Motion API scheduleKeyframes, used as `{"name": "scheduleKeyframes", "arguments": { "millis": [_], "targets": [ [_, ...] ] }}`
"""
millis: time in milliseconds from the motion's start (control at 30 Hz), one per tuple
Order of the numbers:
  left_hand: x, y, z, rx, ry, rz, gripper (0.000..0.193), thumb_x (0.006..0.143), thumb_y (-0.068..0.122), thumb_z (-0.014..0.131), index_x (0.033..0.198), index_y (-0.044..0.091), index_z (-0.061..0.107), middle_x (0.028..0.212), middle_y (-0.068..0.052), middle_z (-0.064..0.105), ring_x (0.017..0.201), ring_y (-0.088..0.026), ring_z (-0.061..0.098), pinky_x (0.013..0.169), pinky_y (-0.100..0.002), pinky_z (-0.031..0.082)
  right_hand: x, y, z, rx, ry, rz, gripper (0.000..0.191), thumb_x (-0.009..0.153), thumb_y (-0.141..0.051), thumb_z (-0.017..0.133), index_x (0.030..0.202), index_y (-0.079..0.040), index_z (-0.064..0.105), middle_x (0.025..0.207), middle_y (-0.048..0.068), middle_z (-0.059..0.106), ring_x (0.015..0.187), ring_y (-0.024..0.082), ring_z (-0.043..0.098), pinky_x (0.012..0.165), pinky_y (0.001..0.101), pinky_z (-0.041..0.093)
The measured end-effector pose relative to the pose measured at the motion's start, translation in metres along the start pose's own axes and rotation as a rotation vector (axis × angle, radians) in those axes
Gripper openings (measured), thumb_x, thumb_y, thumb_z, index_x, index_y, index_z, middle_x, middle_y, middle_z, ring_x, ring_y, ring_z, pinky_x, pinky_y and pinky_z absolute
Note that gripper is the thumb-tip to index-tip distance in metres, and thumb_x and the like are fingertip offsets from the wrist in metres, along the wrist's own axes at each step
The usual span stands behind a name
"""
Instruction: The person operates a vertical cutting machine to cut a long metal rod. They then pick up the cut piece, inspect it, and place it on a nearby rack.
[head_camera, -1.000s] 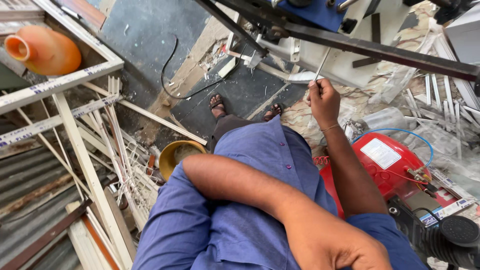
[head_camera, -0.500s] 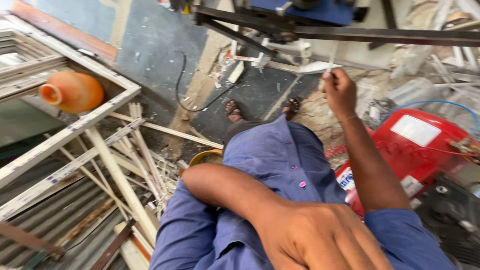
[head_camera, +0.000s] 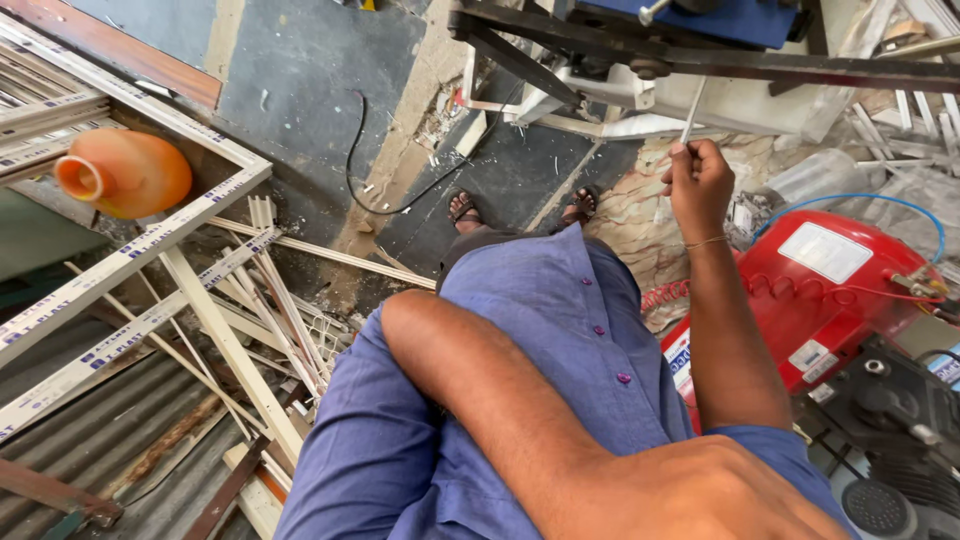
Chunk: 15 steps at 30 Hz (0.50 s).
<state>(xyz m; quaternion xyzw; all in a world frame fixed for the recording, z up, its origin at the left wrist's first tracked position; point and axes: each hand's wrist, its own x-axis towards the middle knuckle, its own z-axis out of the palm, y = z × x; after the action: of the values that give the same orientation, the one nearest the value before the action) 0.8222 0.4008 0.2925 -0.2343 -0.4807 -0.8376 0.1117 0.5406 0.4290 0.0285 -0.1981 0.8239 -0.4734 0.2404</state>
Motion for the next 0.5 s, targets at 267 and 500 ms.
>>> {"name": "scheduleKeyframes", "arguments": {
  "millis": [267,500],
  "targets": [
    [0.041,0.087,-0.075,0.316,-0.033,0.264,0.023,0.108,0.017,0.055,0.115,-0.004,0.062,0.119,-0.019,0.068,0.110,-0.035,0.069,0.094,-0.039,0.055,0.002,0.004,0.002,0.003,0.006,-0.003,0.021,0.110,-0.021,0.066,0.101,-0.002,0.063,0.078,0.001,0.068,0.065,0.006,0.065,0.052,0.0228,0.052],
    [0.089,0.143,-0.083,0.135,0.021,0.217,0.032,0.118,0.019,0.043,0.120,-0.008,0.059,0.127,-0.023,0.061,0.118,-0.039,0.063,0.102,-0.046,0.054,-0.005,-0.010,0.001,-0.030,0.018,0.002,0.024,0.106,-0.024,0.068,0.099,-0.002,0.064,0.072,0.002,0.068,0.057,0.006,0.061,0.051,0.0228,0.046]
  ]
}}
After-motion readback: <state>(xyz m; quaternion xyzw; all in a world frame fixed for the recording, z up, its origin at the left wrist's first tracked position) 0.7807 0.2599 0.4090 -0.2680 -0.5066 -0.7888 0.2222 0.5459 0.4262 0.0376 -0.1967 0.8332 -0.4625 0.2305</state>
